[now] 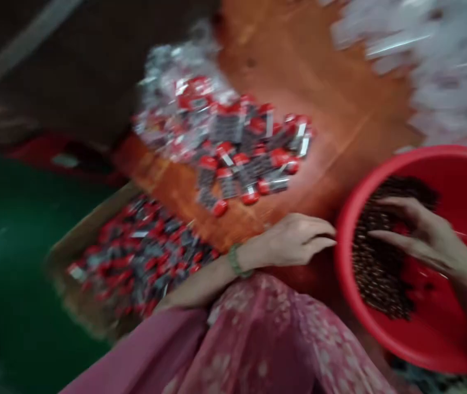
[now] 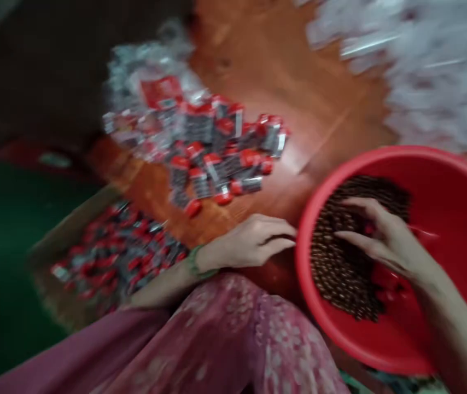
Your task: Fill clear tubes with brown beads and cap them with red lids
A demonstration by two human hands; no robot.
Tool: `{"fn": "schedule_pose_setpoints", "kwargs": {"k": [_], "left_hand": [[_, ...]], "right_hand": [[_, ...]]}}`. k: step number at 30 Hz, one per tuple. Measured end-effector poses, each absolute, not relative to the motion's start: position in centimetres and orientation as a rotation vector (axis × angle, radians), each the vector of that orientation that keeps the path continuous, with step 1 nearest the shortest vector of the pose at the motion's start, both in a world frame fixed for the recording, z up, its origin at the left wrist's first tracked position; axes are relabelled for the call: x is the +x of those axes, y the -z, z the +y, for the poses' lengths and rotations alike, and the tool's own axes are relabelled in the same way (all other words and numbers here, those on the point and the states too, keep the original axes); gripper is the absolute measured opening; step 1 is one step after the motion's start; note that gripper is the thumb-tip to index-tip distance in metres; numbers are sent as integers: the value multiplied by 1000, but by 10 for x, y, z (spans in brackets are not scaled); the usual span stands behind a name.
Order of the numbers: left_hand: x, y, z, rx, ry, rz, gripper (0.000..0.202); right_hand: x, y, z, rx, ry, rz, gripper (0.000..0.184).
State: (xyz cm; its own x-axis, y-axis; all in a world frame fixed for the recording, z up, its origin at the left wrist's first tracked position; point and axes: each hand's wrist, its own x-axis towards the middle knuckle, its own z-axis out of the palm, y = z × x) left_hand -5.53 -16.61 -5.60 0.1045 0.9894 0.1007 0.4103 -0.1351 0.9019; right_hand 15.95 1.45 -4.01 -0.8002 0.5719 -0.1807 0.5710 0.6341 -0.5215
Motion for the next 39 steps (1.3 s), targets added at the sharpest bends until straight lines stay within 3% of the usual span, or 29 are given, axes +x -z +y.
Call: {"fn": "schedule_pose_setpoints", "kwargs": {"k": [2,4,8,12,15,18,21,31,36,39], "left_hand": [[-66,52,-158,1689,-1023,1428,27],[-76,45,-146,1799,-917,1445,26],[-87,15,-127,1873,-895,1419,22],[-71,-6,-108,1539,-1065,1322,16],[-47,-2,-90,1187,-1139,1154,45],[-27,7,-70,1041,-1094,929,68],[-15,8,-56,963,-1055,815,74],[-13,12,-41,1062,-1015,873,59],[-13,18,-38,958,-1016,868,75],[-13,17,-37,922,-1034,902,74]], "right_hand": [[172,25,18,-988,-1365,-2551,51],[173,16,19,-973,-1591,-2318,54],[169,6,20,-872,-1808,-2022,54],[173,1,22,-755,-1954,-1782,54],[175,-3,26,-688,-2029,-1721,54],[177,-9,28,-566,-2044,-1675,54],[180,-13,30,-485,-2004,-1719,54],[189,-15,36,-594,-1605,-2054,41],[189,-15,37,-694,-1549,-2021,27],[189,-16,38,-713,-1486,-1998,19]]}}
